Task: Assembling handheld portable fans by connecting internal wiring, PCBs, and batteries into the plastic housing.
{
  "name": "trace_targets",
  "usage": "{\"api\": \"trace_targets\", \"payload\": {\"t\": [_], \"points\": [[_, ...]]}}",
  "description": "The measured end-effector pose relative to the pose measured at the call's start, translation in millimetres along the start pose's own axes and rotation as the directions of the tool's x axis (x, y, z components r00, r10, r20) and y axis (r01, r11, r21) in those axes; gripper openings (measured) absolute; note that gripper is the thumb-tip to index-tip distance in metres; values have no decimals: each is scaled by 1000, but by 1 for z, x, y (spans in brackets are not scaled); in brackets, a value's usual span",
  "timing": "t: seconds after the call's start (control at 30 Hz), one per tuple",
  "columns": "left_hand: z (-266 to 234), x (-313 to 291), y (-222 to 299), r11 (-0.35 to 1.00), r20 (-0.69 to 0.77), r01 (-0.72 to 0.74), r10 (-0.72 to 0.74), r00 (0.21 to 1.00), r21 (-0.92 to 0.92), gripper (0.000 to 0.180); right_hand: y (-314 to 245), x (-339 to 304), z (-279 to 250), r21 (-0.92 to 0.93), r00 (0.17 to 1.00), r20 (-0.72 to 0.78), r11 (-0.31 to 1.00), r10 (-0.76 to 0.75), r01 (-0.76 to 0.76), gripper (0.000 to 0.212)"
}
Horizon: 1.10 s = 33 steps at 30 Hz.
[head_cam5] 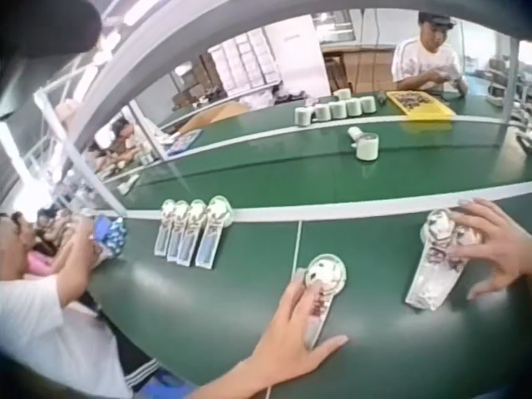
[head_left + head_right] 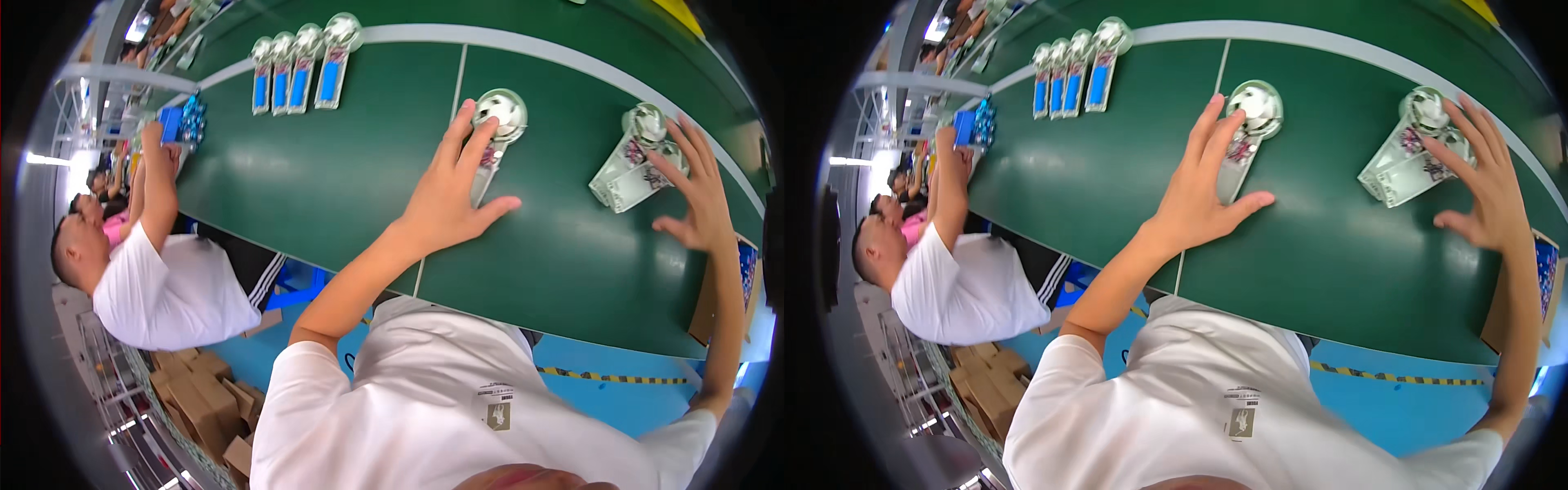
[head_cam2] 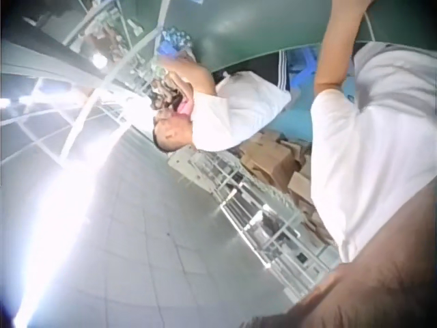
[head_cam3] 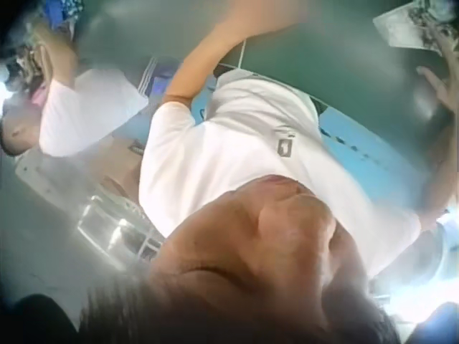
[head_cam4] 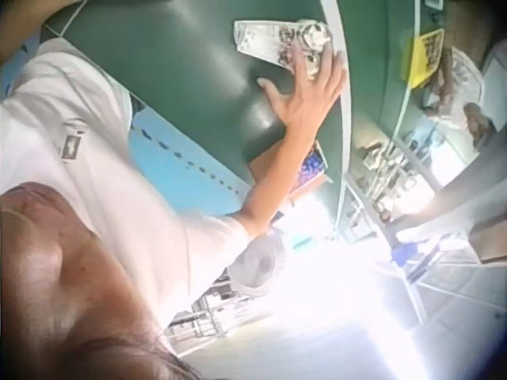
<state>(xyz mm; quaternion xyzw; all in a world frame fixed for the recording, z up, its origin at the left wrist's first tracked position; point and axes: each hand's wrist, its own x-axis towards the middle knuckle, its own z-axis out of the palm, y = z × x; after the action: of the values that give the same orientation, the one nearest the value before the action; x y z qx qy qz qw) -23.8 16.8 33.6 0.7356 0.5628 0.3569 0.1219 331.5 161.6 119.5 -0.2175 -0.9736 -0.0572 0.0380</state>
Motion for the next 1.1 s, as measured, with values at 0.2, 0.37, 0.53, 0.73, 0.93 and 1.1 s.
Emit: {"api": "trace_targets", "payload": {"t": [0.2, 0.37, 0.53, 0.73, 0.93, 1.1], "points": [[-1, -40, -2, 979, -149, 145, -167, 975, -146, 64, -107, 0, 26, 656, 876, -109, 696, 470, -292, 30], [1, -22, 2, 975, -202, 172, -199, 959, -144, 40, -162, 57, 45, 926, 720, 342, -83, 604, -369, 23], [10, -18, -1, 979, -207, 168, -189, 960, -113, 15, -161, 103, 59, 886, 678, 457, -231, 576, -402, 33], [8, -25, 3, 986, -221, 98, -127, 967, -137, 13, -147, 120, 59, 805, 688, 592, -276, 419, -524, 26], [4, -37, 0, 991, -158, 62, -80, 984, -118, 14, -150, 124, 53, 687, 635, 726, -327, 263, -649, 16], [2, -49, 6, 989, -194, 49, -75, 978, -138, 19, -160, 118, 53, 690, 645, 724, -262, 245, -675, 16]]}}
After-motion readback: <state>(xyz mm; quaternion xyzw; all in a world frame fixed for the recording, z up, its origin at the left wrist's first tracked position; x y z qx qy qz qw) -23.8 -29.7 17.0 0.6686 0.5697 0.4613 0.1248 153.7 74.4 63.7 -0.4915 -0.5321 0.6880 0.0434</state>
